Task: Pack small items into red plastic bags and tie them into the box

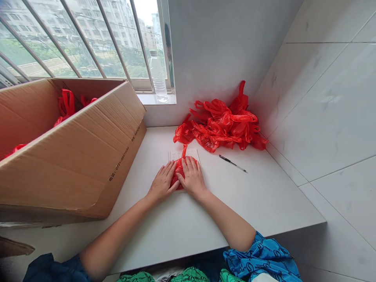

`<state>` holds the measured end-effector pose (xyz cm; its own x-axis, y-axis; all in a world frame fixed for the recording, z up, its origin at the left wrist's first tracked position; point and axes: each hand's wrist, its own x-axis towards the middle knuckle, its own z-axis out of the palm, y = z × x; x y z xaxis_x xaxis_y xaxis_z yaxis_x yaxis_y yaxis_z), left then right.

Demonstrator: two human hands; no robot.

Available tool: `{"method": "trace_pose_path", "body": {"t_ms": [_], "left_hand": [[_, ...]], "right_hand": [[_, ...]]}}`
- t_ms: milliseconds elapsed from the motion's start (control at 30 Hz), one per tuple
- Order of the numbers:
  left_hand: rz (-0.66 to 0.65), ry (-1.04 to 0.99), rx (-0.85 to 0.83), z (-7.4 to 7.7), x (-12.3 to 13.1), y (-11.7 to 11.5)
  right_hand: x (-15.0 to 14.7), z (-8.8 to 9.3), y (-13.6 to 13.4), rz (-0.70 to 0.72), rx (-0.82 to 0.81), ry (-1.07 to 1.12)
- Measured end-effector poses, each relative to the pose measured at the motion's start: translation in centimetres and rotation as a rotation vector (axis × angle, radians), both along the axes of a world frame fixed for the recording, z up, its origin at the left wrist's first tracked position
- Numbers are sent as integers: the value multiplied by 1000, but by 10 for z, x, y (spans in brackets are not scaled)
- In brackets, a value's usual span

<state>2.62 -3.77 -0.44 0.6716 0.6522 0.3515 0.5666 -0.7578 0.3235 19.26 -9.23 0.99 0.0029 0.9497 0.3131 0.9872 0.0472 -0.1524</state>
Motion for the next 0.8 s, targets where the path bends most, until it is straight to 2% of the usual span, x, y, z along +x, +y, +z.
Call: {"method": "trace_pose_path", "body": {"t_ms": [800], "left_hand": [[-3, -11, -32, -2, 1, 1]], "right_hand": [[0, 2, -1, 1, -13, 30]]}}
